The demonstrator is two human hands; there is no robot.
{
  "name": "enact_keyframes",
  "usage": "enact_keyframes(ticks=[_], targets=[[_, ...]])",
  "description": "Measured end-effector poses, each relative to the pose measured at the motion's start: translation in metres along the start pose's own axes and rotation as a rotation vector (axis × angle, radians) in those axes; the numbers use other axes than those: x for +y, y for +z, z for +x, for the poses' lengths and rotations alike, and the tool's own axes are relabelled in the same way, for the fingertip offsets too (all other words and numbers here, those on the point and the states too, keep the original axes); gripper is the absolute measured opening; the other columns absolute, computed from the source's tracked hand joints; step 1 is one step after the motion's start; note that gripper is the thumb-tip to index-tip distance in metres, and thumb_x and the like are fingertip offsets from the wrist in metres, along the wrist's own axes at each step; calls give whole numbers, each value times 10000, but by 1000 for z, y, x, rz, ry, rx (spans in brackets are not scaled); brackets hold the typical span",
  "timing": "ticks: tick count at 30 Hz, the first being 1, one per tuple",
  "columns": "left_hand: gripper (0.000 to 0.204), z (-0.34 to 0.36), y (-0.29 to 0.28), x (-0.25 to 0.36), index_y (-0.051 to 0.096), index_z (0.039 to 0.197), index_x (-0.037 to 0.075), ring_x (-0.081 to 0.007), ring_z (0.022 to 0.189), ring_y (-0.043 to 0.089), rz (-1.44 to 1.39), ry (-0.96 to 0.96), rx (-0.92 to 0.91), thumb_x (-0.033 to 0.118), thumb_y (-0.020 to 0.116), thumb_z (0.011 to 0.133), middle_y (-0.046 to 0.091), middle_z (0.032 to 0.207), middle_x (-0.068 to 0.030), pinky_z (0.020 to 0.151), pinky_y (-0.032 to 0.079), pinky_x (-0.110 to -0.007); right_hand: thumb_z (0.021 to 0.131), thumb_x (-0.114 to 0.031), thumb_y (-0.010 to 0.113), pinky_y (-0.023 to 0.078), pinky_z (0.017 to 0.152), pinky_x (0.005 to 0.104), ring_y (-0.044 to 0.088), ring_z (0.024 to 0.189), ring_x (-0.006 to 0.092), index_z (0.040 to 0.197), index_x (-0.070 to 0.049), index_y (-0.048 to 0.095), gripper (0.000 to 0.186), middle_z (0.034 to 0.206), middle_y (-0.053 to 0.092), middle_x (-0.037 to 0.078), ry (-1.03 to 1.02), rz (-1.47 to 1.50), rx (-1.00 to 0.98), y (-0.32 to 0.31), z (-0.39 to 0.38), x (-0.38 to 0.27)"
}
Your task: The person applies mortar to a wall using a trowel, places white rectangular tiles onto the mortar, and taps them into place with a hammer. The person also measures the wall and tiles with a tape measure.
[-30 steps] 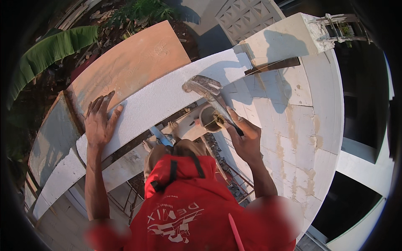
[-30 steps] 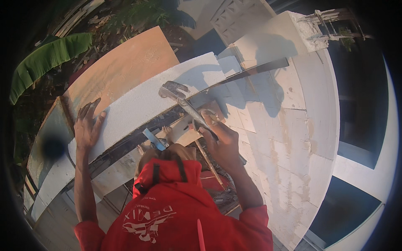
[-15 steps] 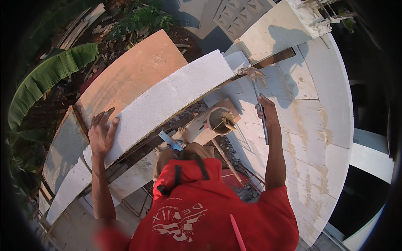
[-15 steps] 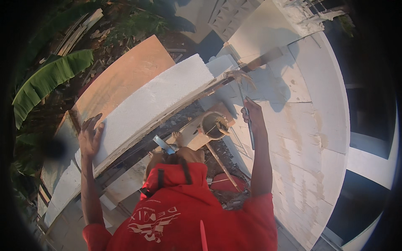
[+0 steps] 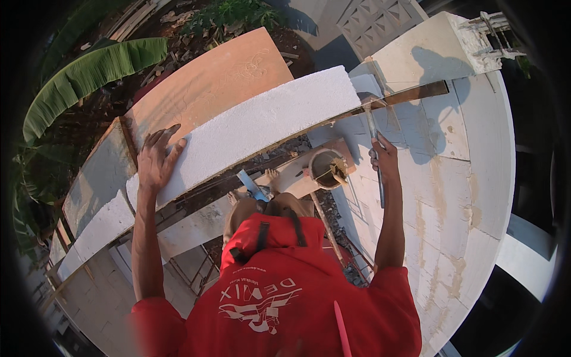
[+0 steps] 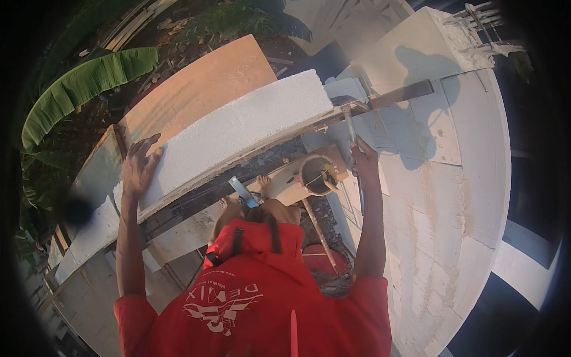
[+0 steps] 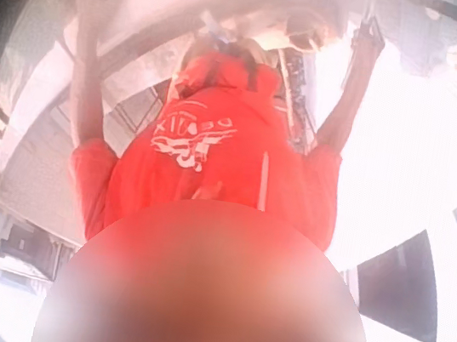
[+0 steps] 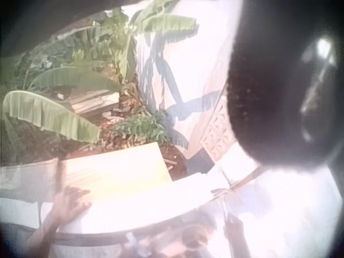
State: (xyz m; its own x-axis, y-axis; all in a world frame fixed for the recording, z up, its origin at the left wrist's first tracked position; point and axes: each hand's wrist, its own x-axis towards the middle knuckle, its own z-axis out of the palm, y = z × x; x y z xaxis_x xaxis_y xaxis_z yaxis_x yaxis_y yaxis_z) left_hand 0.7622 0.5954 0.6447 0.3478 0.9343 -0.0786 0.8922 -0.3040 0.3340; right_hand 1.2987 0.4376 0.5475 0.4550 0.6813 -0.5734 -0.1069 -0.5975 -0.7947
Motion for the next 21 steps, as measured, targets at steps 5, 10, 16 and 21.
enact_keyframes(ticks=[5, 10, 16, 21], targets=[[676, -4, 6, -9, 632, 1372, 108, -398, 1285, 560, -34, -76, 23, 635, 509, 967, 634, 1335, -229, 1098, 428, -491, 1020, -251, 606, 240, 380, 208, 328, 433, 1, 1336, -75, 585, 363, 567, 399, -82, -130, -30, 303, 19, -99, 4], [676, -5, 2, -11, 640, 1367, 97, -401, 1228, 601, -249, -55, 77, 634, 464, 996, 657, 1291, -229, 1046, 472, -466, 1013, -222, 608, 325, 469, 242, 403, 508, 43, 1201, -45, 601, 258, 647, 490, -26, -441, -221, 198, 48, -155, -51], [680, -29, -18, -18, 646, 1341, 7, -263, 1215, 591, -671, -121, 271, 587, 487, 1023, 675, 1287, -188, 1058, 431, -406, 978, -283, 677, 496, 698, 397, 658, 755, 302, 1184, -1, 649, 351, 850, 675, 178, -1040, -769, -300, 154, -129, -128], [546, -117, -49, -50, 687, 1278, 3, -270, 1209, 618, -642, -108, 587, 474, 595, 1019, 701, 1253, -165, 1061, 438, -419, 943, -271, 705, 518, 786, 465, 667, 849, 414, 1190, -41, 669, 340, 930, 710, 202, -1001, -998, -737, 266, -116, -151]])
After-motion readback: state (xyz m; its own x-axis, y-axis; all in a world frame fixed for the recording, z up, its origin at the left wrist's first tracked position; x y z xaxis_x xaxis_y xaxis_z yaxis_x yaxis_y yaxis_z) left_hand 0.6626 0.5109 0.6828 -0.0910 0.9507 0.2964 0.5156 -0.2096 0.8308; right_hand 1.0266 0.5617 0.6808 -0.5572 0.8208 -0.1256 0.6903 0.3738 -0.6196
